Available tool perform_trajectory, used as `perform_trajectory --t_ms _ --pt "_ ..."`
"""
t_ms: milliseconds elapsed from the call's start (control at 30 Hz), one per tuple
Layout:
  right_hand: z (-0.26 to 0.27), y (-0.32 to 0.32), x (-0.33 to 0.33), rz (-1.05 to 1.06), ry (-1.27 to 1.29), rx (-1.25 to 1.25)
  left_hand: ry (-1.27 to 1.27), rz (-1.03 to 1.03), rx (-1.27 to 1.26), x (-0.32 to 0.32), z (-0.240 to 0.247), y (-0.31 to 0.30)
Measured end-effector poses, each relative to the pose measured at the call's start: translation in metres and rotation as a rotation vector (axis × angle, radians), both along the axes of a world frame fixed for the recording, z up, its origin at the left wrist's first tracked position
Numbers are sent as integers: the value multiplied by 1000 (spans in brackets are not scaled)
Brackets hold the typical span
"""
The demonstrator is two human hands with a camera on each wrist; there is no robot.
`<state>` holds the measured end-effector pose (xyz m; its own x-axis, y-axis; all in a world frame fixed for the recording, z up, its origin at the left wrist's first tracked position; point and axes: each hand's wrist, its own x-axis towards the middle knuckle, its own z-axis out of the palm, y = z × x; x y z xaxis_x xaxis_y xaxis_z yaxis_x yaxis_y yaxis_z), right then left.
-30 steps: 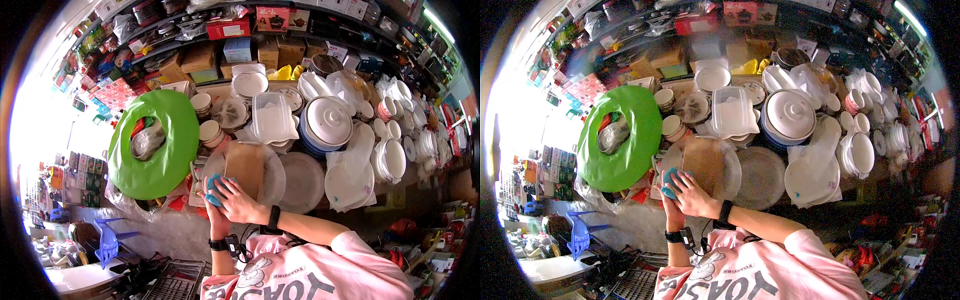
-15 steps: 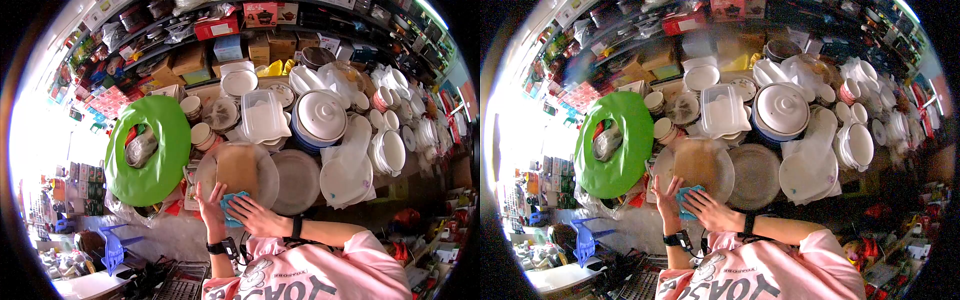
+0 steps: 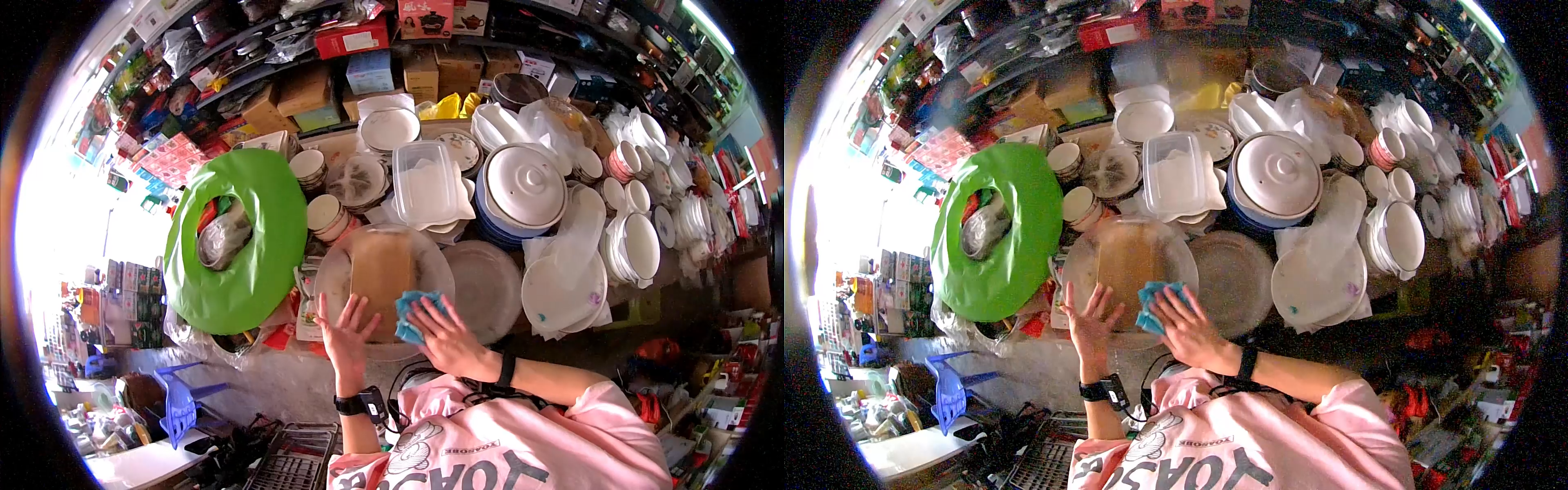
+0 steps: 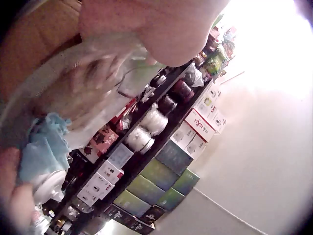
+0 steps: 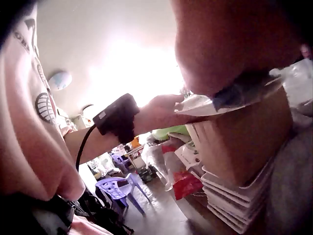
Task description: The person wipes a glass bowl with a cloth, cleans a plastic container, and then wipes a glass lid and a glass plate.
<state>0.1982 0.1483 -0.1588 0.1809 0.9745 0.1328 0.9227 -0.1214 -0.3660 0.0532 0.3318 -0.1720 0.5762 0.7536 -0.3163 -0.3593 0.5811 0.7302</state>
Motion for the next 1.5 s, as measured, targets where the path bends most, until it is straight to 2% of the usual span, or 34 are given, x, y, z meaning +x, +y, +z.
perform_trajectory --t_ms 267,533,867,1067,1200,1267,1333,1400,1433,1500 --pt "-3 13 29 -187 -59 -8 19 -8 -3 1 -5 0" --pt "-13 54 66 -179 -49 -22 -29 -18 51 -4 -4 0" --pt "-28 99 72 -247 37 -29 -26 -44 52 -4 0 2" --pt "-48 166 50 -328 72 80 -87 -30 34 -9 -10 8" --pt "-46 184 28 -269 93 119 -104 -40 4 -5 -16 6" --pt "-35 193 1 -188 193 75 -88 -73 12 -8 -12 6" --pt "-29 194 -9 -164 160 60 -55 -71 5 -7 -6 6" --pt "-25 195 -25 -118 205 65 -16 -23 45 -4 -8 6" --pt "-23 192 -31 -81 210 87 9 24 145 -2 -19 5" --pt "-20 188 -37 -48 218 110 4 44 97 -4 -27 6"
